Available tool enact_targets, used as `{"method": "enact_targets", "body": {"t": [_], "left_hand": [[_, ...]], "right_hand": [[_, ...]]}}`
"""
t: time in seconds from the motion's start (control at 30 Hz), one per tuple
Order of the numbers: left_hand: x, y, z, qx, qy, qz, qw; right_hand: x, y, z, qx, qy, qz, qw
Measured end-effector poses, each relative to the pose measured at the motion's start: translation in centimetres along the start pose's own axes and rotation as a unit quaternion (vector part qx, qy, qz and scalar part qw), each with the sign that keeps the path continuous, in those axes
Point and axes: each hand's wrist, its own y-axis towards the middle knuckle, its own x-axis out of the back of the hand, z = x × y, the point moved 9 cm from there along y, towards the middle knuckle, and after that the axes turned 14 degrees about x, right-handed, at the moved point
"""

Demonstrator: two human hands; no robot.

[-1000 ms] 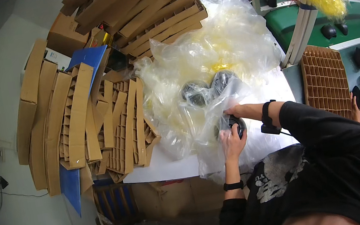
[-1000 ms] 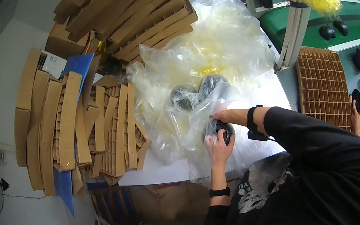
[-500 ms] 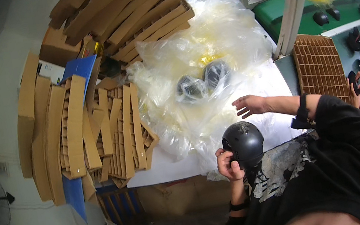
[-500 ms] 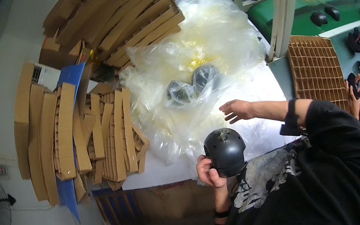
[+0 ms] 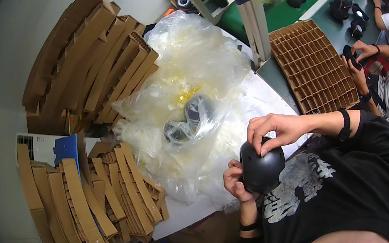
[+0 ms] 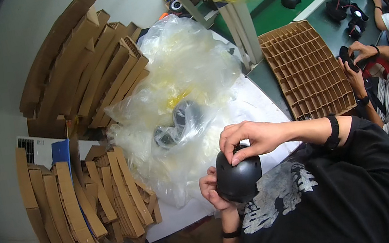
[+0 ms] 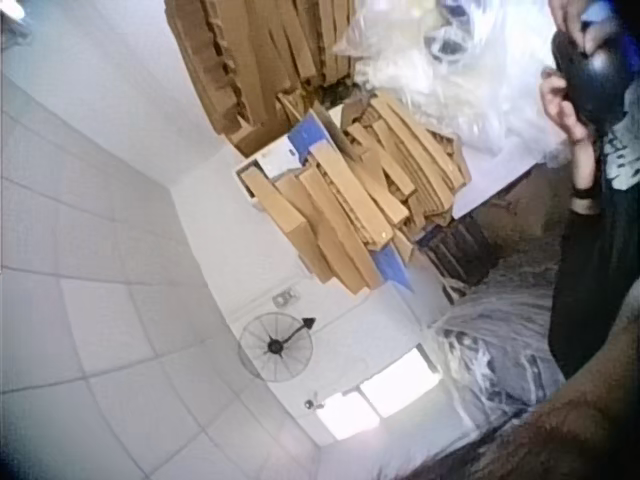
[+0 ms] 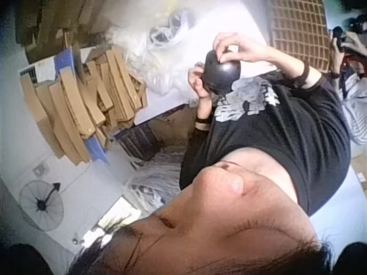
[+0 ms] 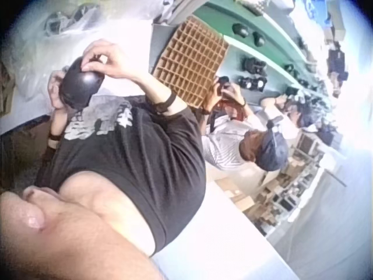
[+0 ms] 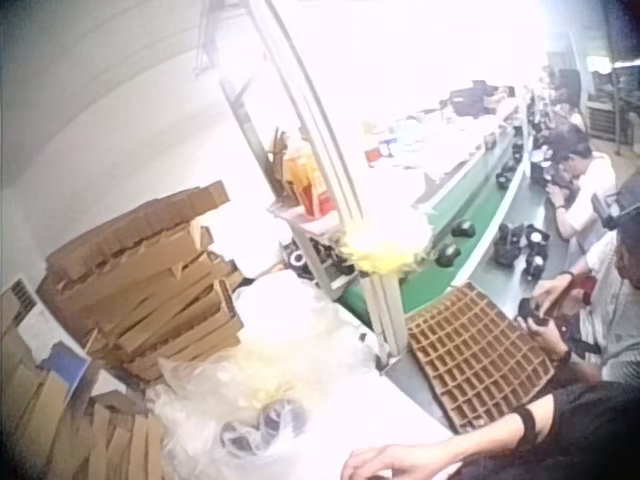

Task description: The recorder is assembling small black plastic components by snapping pieces together and checking the fit.

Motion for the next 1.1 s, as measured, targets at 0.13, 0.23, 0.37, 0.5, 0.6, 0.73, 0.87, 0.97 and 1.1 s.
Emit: {"method": "enact_targets", "body": {"t": [0.13,0.23,0.37,0.5,0.6,0.73,0.87,0.97,1.1], "left_hand": [[-1.2,1.3,0.7,0.008,0.016,0.055,0.998],[-2.5,2.0,0.3,0.025,0.013,0.023,0.999],[-3.0,2.5,0.1,0.024,0.038,0.053,0.998],[-5.1,4.8,3.1,0.214,0.099,0.088,0.968],[-6.4,6.5,4.6,0.262,0.144,0.092,0.95],[-8.0,7.4,5.5,0.319,0.043,0.17,0.931],[-8.3,7.4,5.6,0.324,-0.038,0.158,0.932],[-8.6,7.8,5.1,0.305,-0.06,0.163,0.936],[-8.9,7.9,4.8,0.288,-0.064,0.165,0.941]], "right_hand": [[1.5,-1.0,0.5,-0.001,-0.042,-0.019,0.999],[2.5,-1.3,1.6,0.017,-0.044,-0.026,0.999],[2.7,-1.8,2.4,0.06,-0.074,-0.036,0.995],[2.7,-2.0,2.2,0.072,-0.144,-0.036,0.986],[0.9,-2.1,1.9,0.107,-0.197,0.023,0.974],[1.5,-1.9,2.2,0.112,-0.227,0.018,0.967],[5.3,-3.1,0.1,0.0,0.083,-0.226,0.971],[5.9,-3.1,-1.0,-0.025,0.19,-0.282,0.94],[6.9,-2.4,-1.7,-0.018,0.433,-0.364,0.825]]}}
